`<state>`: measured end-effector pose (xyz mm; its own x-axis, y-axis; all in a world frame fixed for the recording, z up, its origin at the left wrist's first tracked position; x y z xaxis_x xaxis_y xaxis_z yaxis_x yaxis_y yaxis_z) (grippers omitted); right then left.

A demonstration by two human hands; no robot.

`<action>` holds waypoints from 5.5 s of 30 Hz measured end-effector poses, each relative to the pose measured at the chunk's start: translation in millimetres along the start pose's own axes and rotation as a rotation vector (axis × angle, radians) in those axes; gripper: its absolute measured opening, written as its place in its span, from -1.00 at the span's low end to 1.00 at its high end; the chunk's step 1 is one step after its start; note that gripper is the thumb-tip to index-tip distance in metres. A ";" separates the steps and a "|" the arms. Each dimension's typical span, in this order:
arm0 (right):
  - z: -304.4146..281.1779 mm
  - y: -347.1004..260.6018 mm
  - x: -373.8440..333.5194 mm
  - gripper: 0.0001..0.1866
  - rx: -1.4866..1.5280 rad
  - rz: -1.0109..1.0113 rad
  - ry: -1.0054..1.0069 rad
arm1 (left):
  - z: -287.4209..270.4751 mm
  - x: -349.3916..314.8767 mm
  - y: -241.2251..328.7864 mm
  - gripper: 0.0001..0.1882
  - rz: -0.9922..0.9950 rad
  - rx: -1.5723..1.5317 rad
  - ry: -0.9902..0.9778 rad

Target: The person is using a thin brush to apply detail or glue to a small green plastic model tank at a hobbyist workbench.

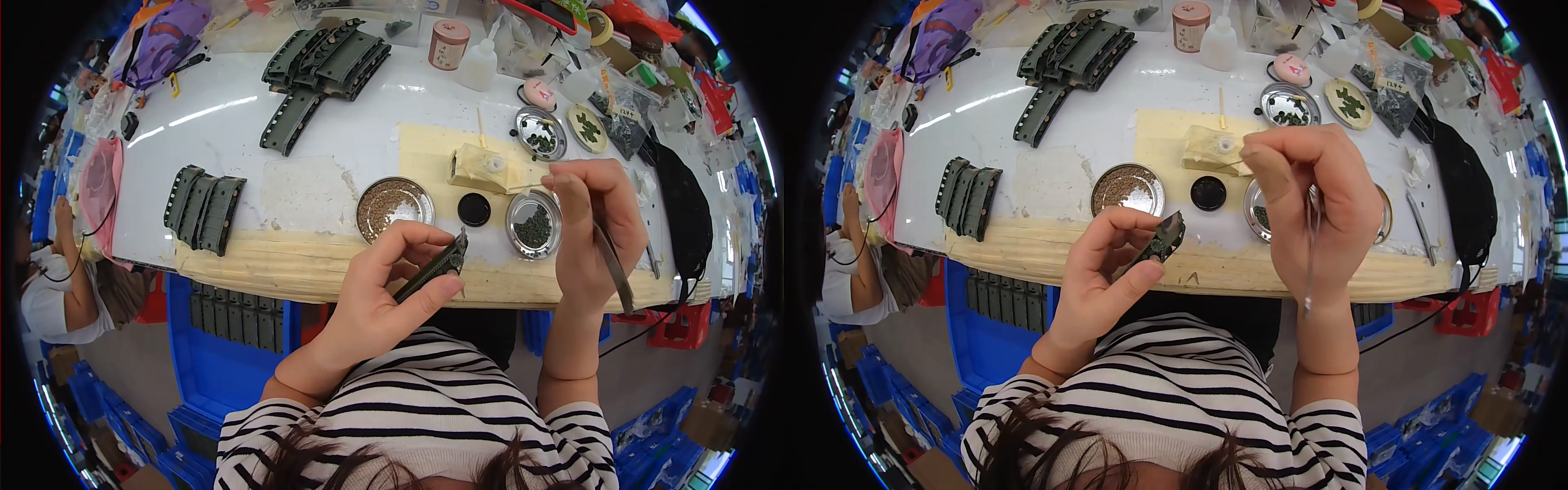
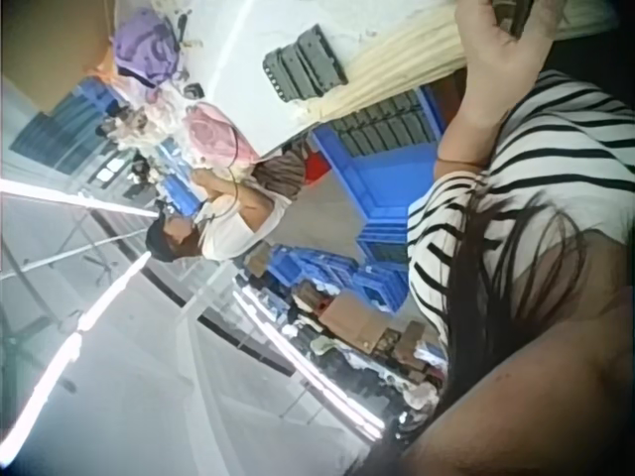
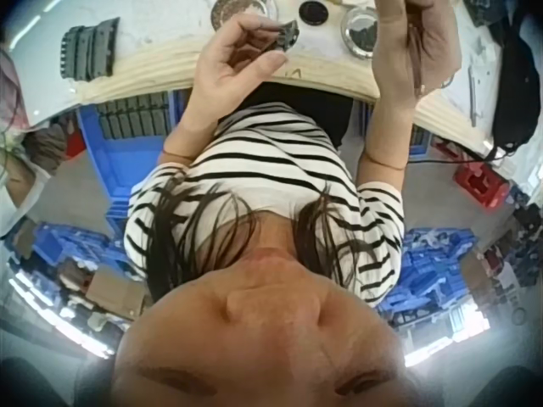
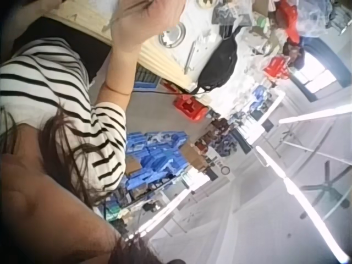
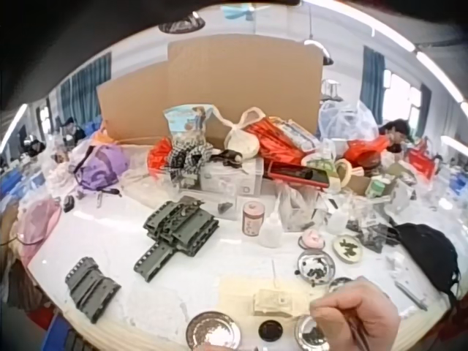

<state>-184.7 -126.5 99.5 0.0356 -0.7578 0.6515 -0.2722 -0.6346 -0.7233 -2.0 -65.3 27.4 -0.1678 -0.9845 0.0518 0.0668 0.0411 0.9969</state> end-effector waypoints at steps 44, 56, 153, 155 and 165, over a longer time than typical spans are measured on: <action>14.3 30.8 6.7 -0.93 -0.226 0.026 -0.075 | 9.5 -1.1 -9.2 -0.45 -0.079 -0.415 -0.085; 22.9 35.7 4.3 -0.87 -0.322 -0.005 -0.227 | 22.2 -4.2 -30.2 -0.23 -0.248 -0.669 -0.178; -40.9 7.8 -42.1 -0.21 0.148 0.230 -0.136 | 6.2 -19.9 -15.5 -0.18 0.019 -0.741 -0.011; -55.7 26.9 -34.0 -0.13 0.166 0.198 -0.029 | 2.3 -21.5 -16.8 -0.19 0.035 -0.805 -0.053; -47.5 52.7 -37.8 -0.78 -0.055 0.378 -0.248 | -2.4 -0.8 -0.8 -0.22 -0.053 -0.834 -0.069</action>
<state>-246.0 -124.1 47.6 0.1510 -0.9525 0.2644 -0.3608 -0.3021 -0.8824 0.5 -65.0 26.4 -0.2491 -0.9678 0.0364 0.7579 -0.1714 0.6295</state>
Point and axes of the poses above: each hand's wrist, its own x-axis towards the middle knuckle, its own z-axis out of the palm, y = z × x, the point moved 5 cm from there along x, towards the middle knuckle, and after that the axes turned 6 degrees about x, right-handed, at the moved point
